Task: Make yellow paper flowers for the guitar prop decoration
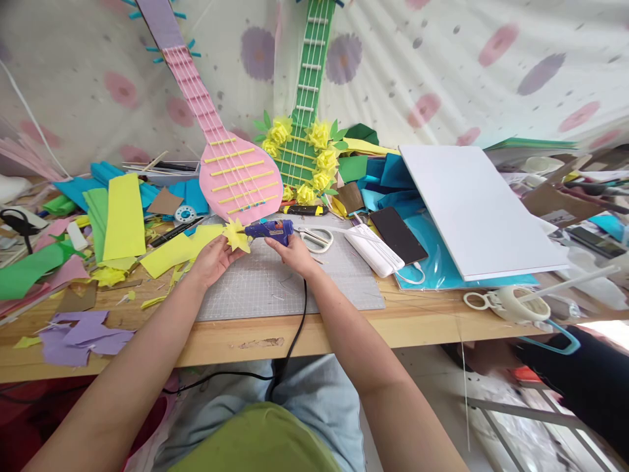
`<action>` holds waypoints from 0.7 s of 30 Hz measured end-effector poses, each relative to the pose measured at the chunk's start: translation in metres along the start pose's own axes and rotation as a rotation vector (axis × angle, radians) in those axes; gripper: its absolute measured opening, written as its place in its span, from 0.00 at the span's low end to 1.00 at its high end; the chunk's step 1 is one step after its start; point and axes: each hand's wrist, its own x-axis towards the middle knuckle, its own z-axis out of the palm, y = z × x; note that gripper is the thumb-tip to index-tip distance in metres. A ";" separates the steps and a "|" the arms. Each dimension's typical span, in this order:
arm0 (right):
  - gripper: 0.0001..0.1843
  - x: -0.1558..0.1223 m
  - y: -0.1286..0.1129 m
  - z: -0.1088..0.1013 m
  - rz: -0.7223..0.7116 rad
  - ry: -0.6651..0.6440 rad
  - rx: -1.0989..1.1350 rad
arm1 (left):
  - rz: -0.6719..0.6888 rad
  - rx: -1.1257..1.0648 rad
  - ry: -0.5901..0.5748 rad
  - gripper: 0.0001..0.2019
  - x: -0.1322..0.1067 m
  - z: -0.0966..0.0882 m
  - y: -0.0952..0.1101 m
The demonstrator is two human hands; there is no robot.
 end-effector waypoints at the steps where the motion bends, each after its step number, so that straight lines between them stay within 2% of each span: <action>1: 0.21 0.000 0.000 0.000 -0.002 0.009 -0.001 | -0.002 -0.003 -0.001 0.10 0.000 0.000 0.000; 9: 0.23 0.002 0.003 -0.001 0.049 0.066 -0.080 | -0.004 -0.031 0.005 0.10 0.000 0.001 0.001; 16: 0.23 0.000 0.004 -0.004 0.014 0.050 -0.106 | 0.031 -0.080 0.062 0.09 0.004 -0.004 0.000; 21: 0.21 -0.001 0.001 -0.005 -0.056 0.037 -0.147 | 0.034 -0.068 0.053 0.09 0.005 -0.003 0.001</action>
